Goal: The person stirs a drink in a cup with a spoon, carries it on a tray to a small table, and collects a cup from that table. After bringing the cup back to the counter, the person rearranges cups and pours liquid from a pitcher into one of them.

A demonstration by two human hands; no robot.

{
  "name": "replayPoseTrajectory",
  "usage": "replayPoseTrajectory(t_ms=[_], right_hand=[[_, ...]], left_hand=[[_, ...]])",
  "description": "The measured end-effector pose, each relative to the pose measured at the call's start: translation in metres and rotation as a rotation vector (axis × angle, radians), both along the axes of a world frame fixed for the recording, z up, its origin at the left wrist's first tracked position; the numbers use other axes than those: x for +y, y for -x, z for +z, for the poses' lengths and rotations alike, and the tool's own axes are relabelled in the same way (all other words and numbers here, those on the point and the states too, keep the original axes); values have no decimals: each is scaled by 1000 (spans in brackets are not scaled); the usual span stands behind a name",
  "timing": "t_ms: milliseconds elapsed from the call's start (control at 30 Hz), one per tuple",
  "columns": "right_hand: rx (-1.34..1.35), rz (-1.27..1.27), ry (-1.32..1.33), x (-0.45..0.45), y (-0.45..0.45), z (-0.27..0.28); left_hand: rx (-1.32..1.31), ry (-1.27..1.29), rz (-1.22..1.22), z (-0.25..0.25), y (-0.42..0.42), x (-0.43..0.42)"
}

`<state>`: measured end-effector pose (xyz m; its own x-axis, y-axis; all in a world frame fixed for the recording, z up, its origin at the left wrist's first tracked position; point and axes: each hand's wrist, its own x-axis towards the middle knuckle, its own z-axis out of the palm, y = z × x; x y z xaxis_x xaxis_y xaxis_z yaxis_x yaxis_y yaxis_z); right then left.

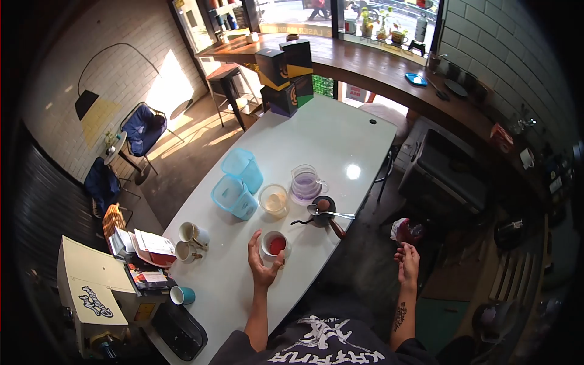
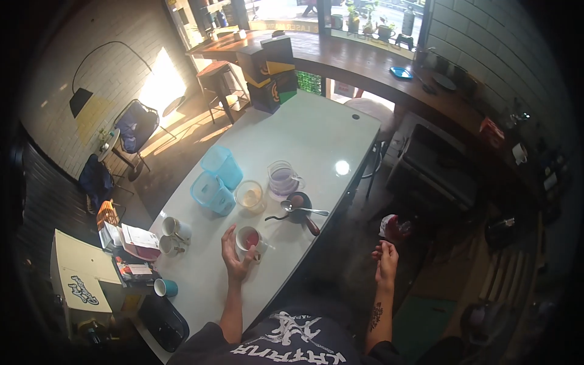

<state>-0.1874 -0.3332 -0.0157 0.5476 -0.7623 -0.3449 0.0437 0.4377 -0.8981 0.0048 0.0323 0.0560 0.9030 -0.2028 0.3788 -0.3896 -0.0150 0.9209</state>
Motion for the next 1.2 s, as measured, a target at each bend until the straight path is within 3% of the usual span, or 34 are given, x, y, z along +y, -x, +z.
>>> replayPoseTrajectory(t_ms=[100, 267, 367, 467, 567, 667, 733, 833, 933, 1200], right_hand=[[57, -94, -32, 18, 60, -7], [123, -289, -115, 70, 183, -29], [116, -466, -233, 101, 260, -39], [56, -666, -375, 132, 329, -49], [-64, -858, -405, 168, 389, -69], [-163, -1032, -434, 208, 438, -77], [-219, -1120, -452, 229, 465, -82], [-295, -1207, -474, 246, 503, -86], [-335, -1273, -475, 257, 541, -92], [-129, -1083, -227, 240, 622, -78]], left_hand=[[-144, 12, 139, 13, 18, -5], [7, 241, -149, 28, 71, -29], [296, 169, -596, 23, 112, -64], [558, -145, -1006, 22, 161, -101], [554, -483, -1356, 2, 221, -128], [670, -511, -1712, -33, 278, -148], [611, -629, -1853, -40, 311, -163], [599, -730, -1915, -78, 359, -185], [776, -795, -1926, -109, 407, -212], [833, -815, -1689, -178, 556, -299]])
